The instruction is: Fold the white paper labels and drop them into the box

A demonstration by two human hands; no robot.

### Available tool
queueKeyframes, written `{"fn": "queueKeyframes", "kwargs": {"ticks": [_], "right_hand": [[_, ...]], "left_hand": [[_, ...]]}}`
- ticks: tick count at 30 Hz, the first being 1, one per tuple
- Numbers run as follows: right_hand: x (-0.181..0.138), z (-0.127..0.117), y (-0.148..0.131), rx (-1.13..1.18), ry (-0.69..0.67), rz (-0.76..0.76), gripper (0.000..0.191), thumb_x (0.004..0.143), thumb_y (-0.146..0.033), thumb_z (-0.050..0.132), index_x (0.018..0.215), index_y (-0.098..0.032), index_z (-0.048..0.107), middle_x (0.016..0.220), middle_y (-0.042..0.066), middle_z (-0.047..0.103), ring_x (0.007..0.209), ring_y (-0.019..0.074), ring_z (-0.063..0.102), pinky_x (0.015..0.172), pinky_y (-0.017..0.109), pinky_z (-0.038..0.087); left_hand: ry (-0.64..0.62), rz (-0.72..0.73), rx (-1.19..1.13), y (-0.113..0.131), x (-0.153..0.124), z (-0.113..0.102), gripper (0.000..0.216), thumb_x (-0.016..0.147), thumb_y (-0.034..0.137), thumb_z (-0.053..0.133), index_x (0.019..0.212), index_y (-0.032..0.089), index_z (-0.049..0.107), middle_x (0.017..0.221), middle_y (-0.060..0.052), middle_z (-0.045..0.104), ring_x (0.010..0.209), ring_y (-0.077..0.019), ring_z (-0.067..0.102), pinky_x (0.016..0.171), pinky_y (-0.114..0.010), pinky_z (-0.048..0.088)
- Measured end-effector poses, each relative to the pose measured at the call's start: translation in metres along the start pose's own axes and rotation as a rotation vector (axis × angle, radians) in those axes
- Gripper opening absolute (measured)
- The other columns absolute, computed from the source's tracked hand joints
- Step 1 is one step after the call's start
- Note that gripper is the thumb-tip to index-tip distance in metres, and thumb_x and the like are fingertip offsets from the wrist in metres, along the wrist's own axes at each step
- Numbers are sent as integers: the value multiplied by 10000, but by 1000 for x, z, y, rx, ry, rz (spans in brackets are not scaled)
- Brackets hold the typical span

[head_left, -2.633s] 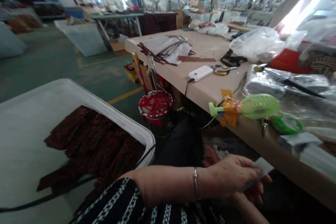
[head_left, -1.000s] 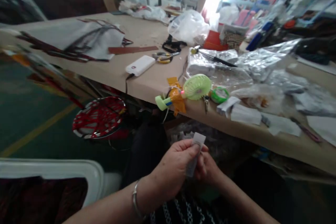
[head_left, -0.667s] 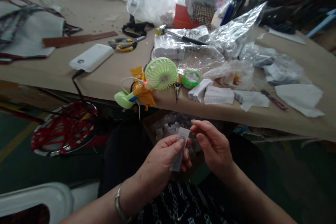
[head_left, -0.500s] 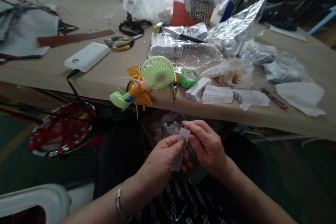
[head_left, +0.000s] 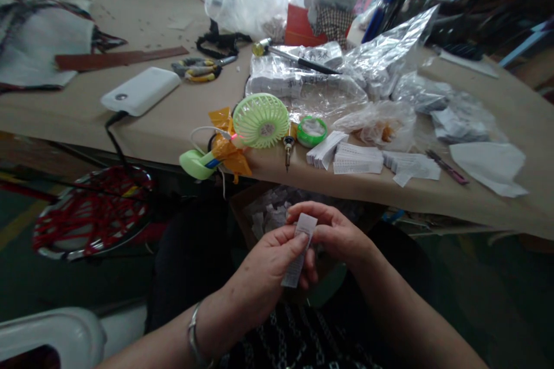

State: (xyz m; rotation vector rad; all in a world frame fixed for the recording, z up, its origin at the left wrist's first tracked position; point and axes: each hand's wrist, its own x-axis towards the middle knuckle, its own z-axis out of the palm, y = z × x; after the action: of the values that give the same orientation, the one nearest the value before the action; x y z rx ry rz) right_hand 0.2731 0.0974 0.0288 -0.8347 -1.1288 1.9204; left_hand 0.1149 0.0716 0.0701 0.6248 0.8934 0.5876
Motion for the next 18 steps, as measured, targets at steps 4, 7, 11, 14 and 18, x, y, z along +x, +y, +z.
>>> {"fn": "queueKeyframes", "kwargs": {"ticks": [4,7,11,14,18], "right_hand": [[9,1,0,65,-107,31,382,688,-397,727,998,-186,651,966,51,618,834,158,599,768,287,511],[13,5,0,127,-157,-9,335,680,-428,731,873,-163,662,999,57,584,863,154,577,791,273,494],[15,6,4,175,-182,14,279,723,-399,696,871,-167,651,1034,53,556,811,130,568,684,228,490],[15,5,5,156,-177,5,269,721,-396,696,845,-162,648,1033,56,554,853,144,566,737,252,491],[12,5,3,36,-85,10,303,742,-374,681,987,-202,632,1023,39,589,831,134,580,748,254,489]], "left_hand": [[-38,-27,13,-5,0,-6,386,850,462,513,689,118,575,582,-45,566,481,-89,460,485,-195,342],[-30,-37,28,-6,0,-8,414,850,479,504,658,118,569,578,-55,576,470,-90,460,478,-199,334],[-19,-60,15,-4,0,-8,395,835,482,523,671,125,567,573,-55,588,449,-91,466,465,-198,339],[-16,-65,10,-5,2,-9,382,832,479,531,686,129,570,577,-51,588,450,-93,469,457,-198,337],[-37,-37,-3,-6,3,-12,378,851,462,513,692,123,563,581,-47,582,472,-87,477,476,-190,345]]}}
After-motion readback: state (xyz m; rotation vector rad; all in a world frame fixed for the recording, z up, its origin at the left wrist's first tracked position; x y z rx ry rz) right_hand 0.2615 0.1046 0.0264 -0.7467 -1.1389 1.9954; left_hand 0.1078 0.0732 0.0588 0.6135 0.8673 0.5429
